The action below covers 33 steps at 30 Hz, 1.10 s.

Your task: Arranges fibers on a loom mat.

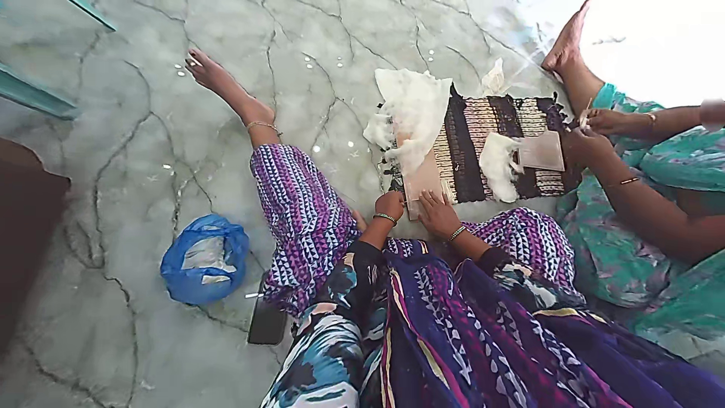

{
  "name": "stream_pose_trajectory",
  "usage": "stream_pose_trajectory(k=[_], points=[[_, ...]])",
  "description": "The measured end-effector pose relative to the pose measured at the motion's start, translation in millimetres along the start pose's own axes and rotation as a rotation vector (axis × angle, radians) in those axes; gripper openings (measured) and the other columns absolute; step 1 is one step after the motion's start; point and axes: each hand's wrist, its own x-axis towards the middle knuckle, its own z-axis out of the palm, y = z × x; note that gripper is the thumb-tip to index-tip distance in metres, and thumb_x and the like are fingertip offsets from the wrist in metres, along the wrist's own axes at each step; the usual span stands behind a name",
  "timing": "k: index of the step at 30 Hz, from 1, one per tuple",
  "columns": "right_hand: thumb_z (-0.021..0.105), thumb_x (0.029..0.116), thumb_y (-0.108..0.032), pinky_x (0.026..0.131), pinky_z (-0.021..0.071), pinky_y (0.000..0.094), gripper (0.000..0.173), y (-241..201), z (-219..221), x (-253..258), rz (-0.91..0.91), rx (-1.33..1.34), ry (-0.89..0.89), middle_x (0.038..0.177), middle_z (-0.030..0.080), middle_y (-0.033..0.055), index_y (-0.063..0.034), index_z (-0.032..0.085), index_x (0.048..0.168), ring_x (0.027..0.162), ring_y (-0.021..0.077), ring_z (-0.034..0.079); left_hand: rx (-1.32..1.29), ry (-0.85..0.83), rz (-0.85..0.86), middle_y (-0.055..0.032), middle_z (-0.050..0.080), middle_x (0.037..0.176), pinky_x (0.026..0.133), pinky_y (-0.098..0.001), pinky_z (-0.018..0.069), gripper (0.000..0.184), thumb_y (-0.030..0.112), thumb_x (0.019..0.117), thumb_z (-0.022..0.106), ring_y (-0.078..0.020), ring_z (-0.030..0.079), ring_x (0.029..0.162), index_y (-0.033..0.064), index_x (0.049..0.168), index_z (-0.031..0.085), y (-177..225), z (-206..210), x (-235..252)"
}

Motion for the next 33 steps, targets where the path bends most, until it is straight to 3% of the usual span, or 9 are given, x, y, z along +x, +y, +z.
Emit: stream_pose_trajectory(k=[3, 9, 11, 14, 18, 20, 26, 29, 33], points=[[0.041, 0.1066, -0.053, 0.126, 0.0097, 0.0613, 0.080, 4, 17, 12, -0.014, -0.004, 0.004, 0.171, 0.015, 0.0213, -0.0007, 0.021, 0.163, 0.159, 0.0368, 0.014, 0.004, 0.011, 0.002, -0.0207, 0.064, 0.133, 0.108, -0.0574, 0.0444, 0.027, 0.013, 0.1035, 0.055, -0.0365, 0.059, 0.128, 0.0004, 0.123, 0.068, -1, 1, 2], [0.043, 0.1041, -0.058, 0.124, 0.0096, 0.0661, 0.086, -7, 19, -2, 0.036, -0.028, -0.164, 0.171, 0.014, 0.0216, -0.0011, 0.020, 0.163, 0.159, 0.0395, 0.013, 0.045, -0.061, 0.011, -0.0200, 0.065, 0.131, 0.107, -0.0587, 0.0443, 0.029, 0.014, 0.1035, 0.054, -0.0365, 0.059, 0.128, 0.0025, 0.126, 0.067, -2, 4, 0], [0.041, 0.1059, -0.055, 0.123, 0.0069, 0.0682, 0.079, -10, 6, -11, 0.039, -0.019, -0.222, 0.169, 0.023, 0.0217, -0.0004, 0.027, 0.161, 0.157, 0.0389, 0.022, 0.080, -0.073, 0.034, -0.0205, 0.065, 0.132, 0.107, -0.0598, 0.0440, 0.028, 0.014, 0.1033, 0.055, -0.0374, 0.059, 0.128, 0.0027, 0.126, 0.068, 0, 1, 0], [0.045, 0.1067, -0.032, 0.121, 0.0191, 0.0652, 0.050, -9, -3, -15, 0.060, 0.052, -0.051, 0.139, 0.063, 0.0216, -0.0030, 0.054, 0.146, 0.133, 0.0390, 0.057, 0.117, -0.073, 0.052, -0.0198, 0.066, 0.131, 0.105, -0.0607, 0.0456, 0.027, 0.013, 0.1027, 0.055, -0.0380, 0.060, 0.126, 0.0040, 0.124, 0.069, 0, 4, 0], [0.056, 0.0999, -0.012, 0.104, 0.0402, 0.0619, 0.033, 0, -6, -2, 0.107, 0.003, 0.094, 0.127, 0.065, 0.0235, -0.0019, 0.068, 0.129, 0.119, 0.0409, 0.061, 0.106, -0.047, 0.061, -0.0195, 0.066, 0.130, 0.105, -0.0602, 0.0454, 0.027, 0.012, 0.1031, 0.055, -0.0373, 0.060, 0.126, 0.0036, 0.124, 0.069, 1, 4, -4], [0.054, 0.0998, -0.010, 0.101, 0.0418, 0.0611, 0.025, 3, -7, 3, 0.117, -0.038, 0.083, 0.122, 0.067, 0.0233, 0.0009, 0.072, 0.115, 0.117, 0.0406, 0.062, 0.116, -0.049, 0.080, -0.0188, 0.065, 0.132, 0.107, -0.0591, 0.0444, 0.028, 0.012, 0.1037, 0.053, -0.0361, 0.059, 0.128, 0.0038, 0.126, 0.069, 1, 0, -5], [0.055, 0.0989, -0.005, 0.099, 0.0406, 0.0646, 0.023, 15, -21, -1, 0.171, -0.083, 0.029, 0.121, 0.066, 0.0265, 0.0032, 0.073, 0.110, 0.119, 0.0440, 0.060, 0.106, -0.004, 0.075, -0.0196, 0.067, 0.130, 0.103, -0.0625, 0.0460, 0.027, 0.010, 0.1028, 0.054, -0.0390, 0.060, 0.125, 0.0041, 0.123, 0.070, -1, -7, -8], [0.058, 0.1011, -0.016, 0.104, 0.0392, 0.0660, 0.026, 45, -43, -2, 0.384, 0.198, 0.035, 0.125, 0.067, 0.0250, -0.0008, 0.074, 0.116, 0.123, 0.0426, 0.060, 0.010, 0.078, -0.005, -0.0207, 0.068, 0.127, 0.101, -0.0637, 0.0466, 0.026, 0.011, 0.1027, 0.054, -0.0401, 0.062, 0.123, 0.0037, 0.122, 0.069, -10, -17, -5], [0.068, 0.0993, -0.017, 0.099, 0.0454, 0.0628, 0.024, 86, -49, 13, 0.521, 0.556, 0.155, 0.112, 0.071, 0.0266, 0.0031, 0.074, 0.109, 0.111, 0.0423, 0.065, -0.272, 0.180, -0.105, -0.0226, 0.069, 0.118, 0.102, -0.0625, 0.0462, 0.026, 0.014, 0.1036, 0.056, -0.0402, 0.064, 0.117, 0.0008, 0.123, 0.067, -19, -20, 4]])
